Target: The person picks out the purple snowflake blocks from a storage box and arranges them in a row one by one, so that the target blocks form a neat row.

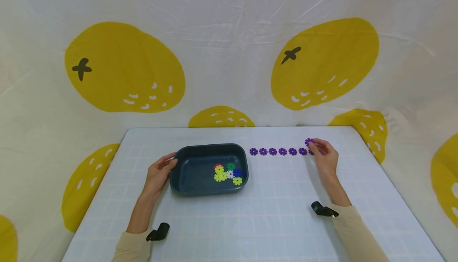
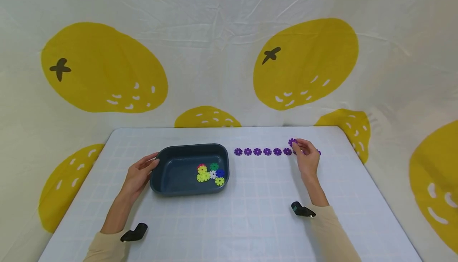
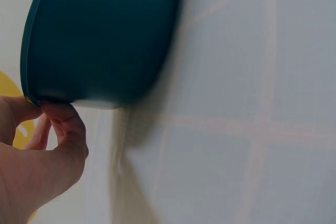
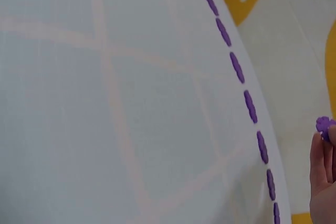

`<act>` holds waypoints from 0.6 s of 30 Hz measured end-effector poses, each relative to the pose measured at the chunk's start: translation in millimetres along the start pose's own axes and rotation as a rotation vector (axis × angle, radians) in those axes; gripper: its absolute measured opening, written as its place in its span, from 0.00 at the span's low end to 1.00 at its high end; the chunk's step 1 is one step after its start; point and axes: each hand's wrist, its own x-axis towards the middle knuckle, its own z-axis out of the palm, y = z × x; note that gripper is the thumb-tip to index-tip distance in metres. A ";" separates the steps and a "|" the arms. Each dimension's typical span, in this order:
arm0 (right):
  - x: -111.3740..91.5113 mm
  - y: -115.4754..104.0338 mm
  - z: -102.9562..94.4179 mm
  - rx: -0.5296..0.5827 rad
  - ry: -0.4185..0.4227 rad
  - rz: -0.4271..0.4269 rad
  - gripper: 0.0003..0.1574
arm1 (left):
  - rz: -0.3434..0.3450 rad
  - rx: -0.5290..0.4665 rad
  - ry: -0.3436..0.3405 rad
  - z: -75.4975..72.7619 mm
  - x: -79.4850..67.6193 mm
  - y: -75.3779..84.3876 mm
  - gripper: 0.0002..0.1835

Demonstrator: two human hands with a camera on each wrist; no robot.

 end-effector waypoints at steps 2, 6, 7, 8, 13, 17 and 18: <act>3.5 2.0 -8.2 0.011 0.033 0.014 0.20 | 0.000 -0.004 0.000 0.7 -0.4 0.2 0.27; 8.6 6.9 -23.8 0.025 0.083 0.044 0.19 | 0.002 -0.006 0.003 1.6 -0.7 0.5 0.27; 9.9 8.5 -27.7 0.020 0.096 0.051 0.19 | 0.003 -0.008 0.003 1.7 -0.5 0.5 0.27; 10.9 10.1 -31.5 0.031 0.106 0.061 0.19 | 0.007 -0.005 -0.002 1.7 -0.5 0.5 0.27; 16.7 19.6 -50.5 0.101 0.146 0.122 0.17 | 0.003 -0.007 0.005 1.7 -1.0 0.4 0.27; 21.4 25.6 -65.7 0.150 0.182 0.177 0.17 | 0.003 -0.014 0.003 1.6 -2.1 0.9 0.28; 22.5 27.0 -69.3 0.156 0.193 0.190 0.17 | 0.003 -0.015 0.001 1.6 -2.4 1.1 0.28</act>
